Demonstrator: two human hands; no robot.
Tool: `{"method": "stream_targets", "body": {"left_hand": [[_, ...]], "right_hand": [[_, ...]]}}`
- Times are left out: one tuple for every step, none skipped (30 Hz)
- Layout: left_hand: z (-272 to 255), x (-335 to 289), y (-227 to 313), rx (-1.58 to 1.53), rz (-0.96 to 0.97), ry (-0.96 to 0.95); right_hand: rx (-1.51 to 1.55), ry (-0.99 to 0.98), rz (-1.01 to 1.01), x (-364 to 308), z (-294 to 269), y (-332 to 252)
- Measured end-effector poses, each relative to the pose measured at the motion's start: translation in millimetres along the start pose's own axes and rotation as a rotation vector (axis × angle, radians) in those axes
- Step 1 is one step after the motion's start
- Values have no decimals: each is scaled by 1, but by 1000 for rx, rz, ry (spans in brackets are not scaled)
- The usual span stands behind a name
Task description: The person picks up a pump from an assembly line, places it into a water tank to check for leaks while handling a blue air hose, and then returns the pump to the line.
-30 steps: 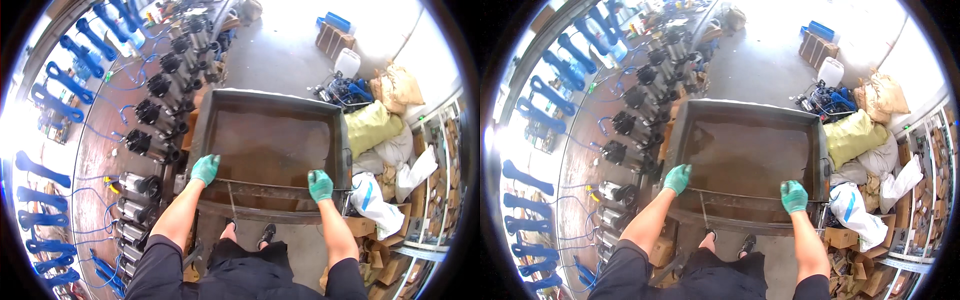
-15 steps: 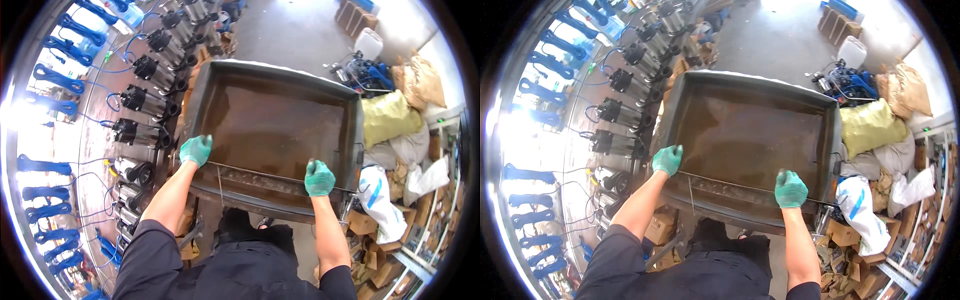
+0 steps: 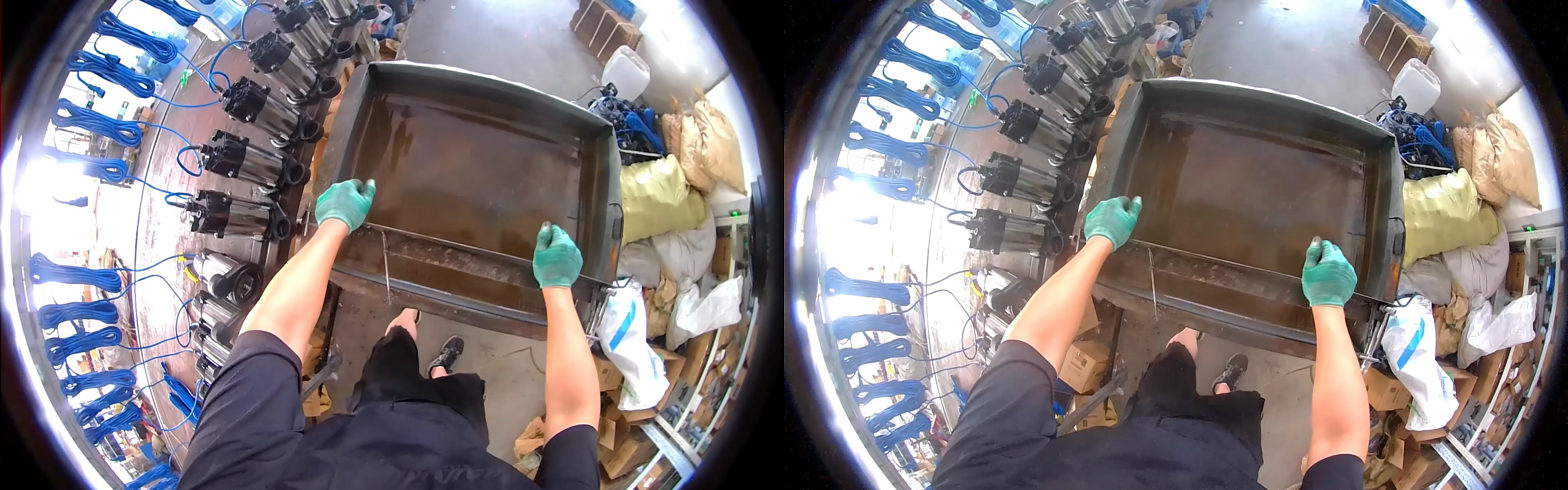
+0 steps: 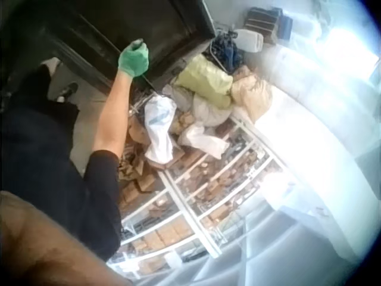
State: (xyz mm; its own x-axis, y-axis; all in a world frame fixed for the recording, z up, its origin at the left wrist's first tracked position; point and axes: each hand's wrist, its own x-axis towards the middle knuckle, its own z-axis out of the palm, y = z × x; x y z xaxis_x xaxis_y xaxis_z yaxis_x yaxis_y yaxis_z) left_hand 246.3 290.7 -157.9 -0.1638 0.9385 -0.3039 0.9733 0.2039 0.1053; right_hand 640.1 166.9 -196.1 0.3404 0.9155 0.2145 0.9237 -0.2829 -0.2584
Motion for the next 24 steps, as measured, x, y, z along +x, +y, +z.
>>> {"method": "stream_targets", "body": {"left_hand": [[-2, 5, 2, -3, -2, 2], [-4, 12, 3, -9, 6, -9], [-4, 20, 4, -18, 15, 0], [-4, 27, 6, -27, 24, 9], [-5, 33, 8, -35, 32, 18], [-9, 38, 15, -27, 24, 5], [-12, 45, 19, -36, 29, 9], [-14, 52, 24, -44, 33, 14], [-15, 60, 26, -51, 34, 18], [-16, 69, 30, -49, 40, 32], [-17, 77, 34, -56, 47, 43], [-19, 83, 38, -61, 56, 53], [-22, 90, 42, -66, 65, 63], [-27, 99, 48, -29, 39, 48], [-31, 105, 52, -33, 39, 45], [-35, 110, 55, -37, 39, 42], [-37, 117, 58, -42, 40, 40], [-38, 126, 60, -46, 44, 29], [-39, 131, 61, -48, 52, 30], [-39, 136, 63, -50, 59, 31], [-41, 139, 66, -52, 66, 31], [-44, 144, 70, -32, 60, 13], [-46, 146, 72, -45, 52, 3], [-48, 146, 72, -62, 45, -6]], "right_hand": [[6, 1, 9, 6, 2, -1], [4, 8, 9, 13, 4, -2], [2, 18, 10, 21, 7, -3], [-5, -2, 29, 30, 8, -5], [-17, -21, 39, 38, 7, -7], [-19, -14, 31, 46, 11, -4], [-20, -6, 23, 54, 15, -2], [-26, -3, 30, 63, 18, -1], [-30, -3, 35, 71, 21, -2], [-33, -2, 40, 81, 23, -2], [-59, -6, 36, 92, 23, -3], [-65, -18, 40, 102, 24, -4], [-72, -28, 45, 113, 24, -5], [-71, -63, 77, 122, 24, -9], [-75, -65, 83, 130, 26, -10], [-79, -65, 88, 138, 28, -12], [-83, -64, 93, 145, 30, -13], [-65, -72, 95, 151, 31, -14], [-65, -69, 96, 157, 33, -15], [-65, -64, 97, 162, 34, -14], [-65, -62, 97, 167, 35, -14], [-64, -66, 96, 172, 36, -13], [-75, -88, 103, 173, 36, -12], [-90, -109, 108, 174, 36, -12]]}}
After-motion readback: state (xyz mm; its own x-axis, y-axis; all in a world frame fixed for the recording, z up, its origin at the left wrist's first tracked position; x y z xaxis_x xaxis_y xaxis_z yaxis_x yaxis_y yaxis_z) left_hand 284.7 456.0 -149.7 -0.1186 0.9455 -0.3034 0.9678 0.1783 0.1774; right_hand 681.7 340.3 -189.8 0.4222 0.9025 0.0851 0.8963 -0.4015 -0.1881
